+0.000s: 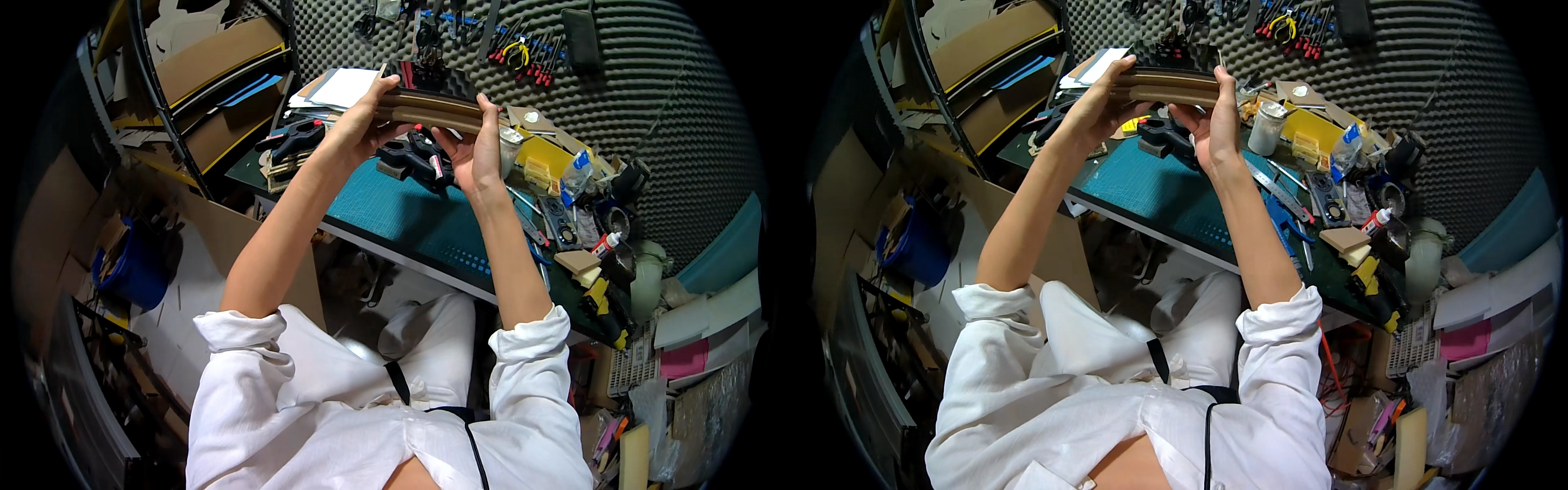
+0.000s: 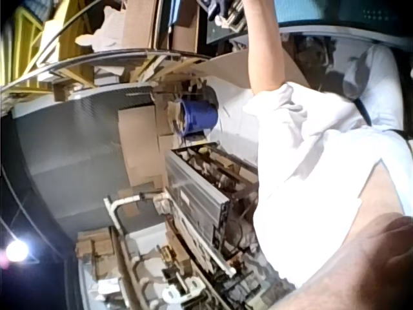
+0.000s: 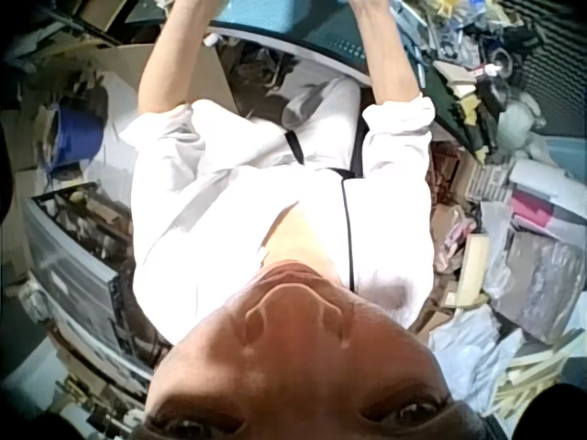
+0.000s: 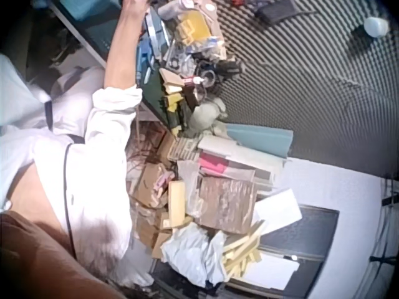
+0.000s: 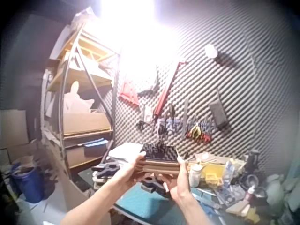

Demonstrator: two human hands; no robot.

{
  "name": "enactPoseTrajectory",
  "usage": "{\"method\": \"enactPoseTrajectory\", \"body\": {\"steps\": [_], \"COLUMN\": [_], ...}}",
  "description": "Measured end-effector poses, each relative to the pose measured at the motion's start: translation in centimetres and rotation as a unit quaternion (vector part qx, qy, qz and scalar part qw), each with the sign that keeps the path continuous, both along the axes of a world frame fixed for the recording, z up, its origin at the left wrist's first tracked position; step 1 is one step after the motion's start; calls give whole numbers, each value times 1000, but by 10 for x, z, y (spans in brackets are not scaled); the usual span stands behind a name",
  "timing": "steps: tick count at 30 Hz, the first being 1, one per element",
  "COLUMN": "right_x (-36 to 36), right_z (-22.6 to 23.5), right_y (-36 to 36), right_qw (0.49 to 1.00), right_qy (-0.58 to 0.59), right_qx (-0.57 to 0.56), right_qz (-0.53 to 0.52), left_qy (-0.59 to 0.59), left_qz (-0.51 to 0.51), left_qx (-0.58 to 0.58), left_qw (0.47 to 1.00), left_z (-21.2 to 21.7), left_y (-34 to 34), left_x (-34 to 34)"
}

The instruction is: The person assembles a small picture frame by stacking cardboard pieces, clamping them with two F-clamps, and then inserting a black backing sheet into a wooden frame. The person adjusts the clamps and aligns the backing within the frame.

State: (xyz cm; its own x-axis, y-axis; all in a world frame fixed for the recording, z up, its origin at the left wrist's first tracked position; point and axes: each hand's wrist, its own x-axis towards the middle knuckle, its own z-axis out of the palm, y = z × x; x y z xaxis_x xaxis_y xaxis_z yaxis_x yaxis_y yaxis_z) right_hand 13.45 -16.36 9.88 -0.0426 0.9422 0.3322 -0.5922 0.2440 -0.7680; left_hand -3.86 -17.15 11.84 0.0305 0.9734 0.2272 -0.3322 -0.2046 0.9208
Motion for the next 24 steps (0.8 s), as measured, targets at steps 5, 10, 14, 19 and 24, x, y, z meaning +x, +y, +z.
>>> {"method": "enactPoseTrajectory", "body": {"steps": [5,10,14,19,24], "right_x": [3,3,3,3,-3], "right_z": [17,24,25,24,23], "right_y": [4,9,10,10,8], "right_qw": [1000,1000,1000,1000,1000], "right_qy": [4,3,0,-7,-12], "right_qx": [18,15,18,17,21], "right_qz": [-1,4,6,-1,0], "left_qy": [-11,-15,-15,-22,-23], "left_qz": [-10,-15,-15,-12,-10], "left_qx": [19,31,31,26,22], "left_qw": [1000,999,999,999,999], "left_z": [18,26,28,27,25], "left_y": [2,4,4,3,2], "left_x": [3,1,0,1,-6]}}
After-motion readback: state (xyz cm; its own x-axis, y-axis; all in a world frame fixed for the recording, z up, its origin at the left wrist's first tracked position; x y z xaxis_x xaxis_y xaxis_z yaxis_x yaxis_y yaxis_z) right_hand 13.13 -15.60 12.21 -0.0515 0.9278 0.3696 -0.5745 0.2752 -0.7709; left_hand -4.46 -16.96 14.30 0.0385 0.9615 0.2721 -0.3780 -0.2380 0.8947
